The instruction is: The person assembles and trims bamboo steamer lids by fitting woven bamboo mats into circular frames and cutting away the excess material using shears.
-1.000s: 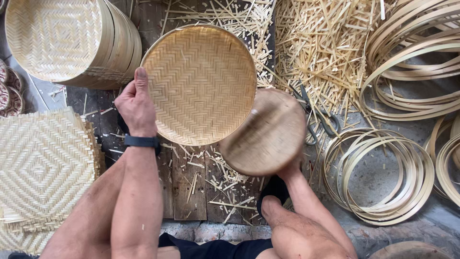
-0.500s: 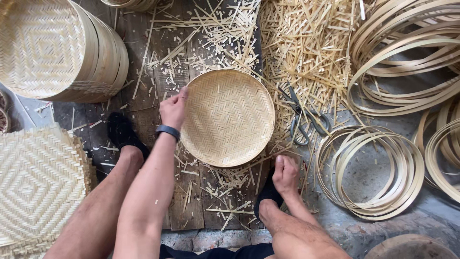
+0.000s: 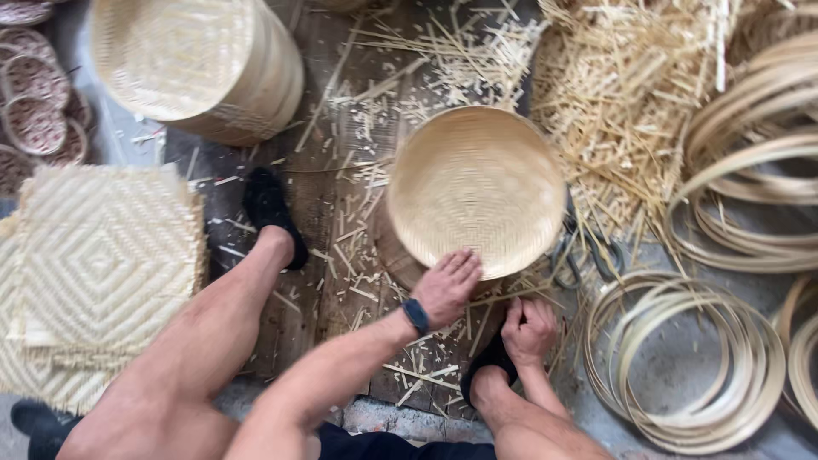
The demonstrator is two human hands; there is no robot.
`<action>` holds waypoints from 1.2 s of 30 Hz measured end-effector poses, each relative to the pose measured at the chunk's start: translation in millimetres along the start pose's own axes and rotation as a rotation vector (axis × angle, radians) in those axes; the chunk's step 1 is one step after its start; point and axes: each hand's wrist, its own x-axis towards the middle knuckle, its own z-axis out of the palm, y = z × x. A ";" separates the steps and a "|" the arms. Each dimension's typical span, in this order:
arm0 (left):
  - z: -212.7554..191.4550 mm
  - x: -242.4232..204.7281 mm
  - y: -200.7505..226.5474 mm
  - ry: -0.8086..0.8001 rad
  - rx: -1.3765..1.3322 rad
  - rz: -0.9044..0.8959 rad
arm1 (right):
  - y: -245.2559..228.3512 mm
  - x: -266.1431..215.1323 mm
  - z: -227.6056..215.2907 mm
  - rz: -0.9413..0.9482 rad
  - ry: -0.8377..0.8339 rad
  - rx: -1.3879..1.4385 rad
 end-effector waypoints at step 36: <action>-126.3 -84.4 -414.5 0.101 -0.232 -1.045 | 20.6 -13.3 16.2 0.031 -0.101 -0.198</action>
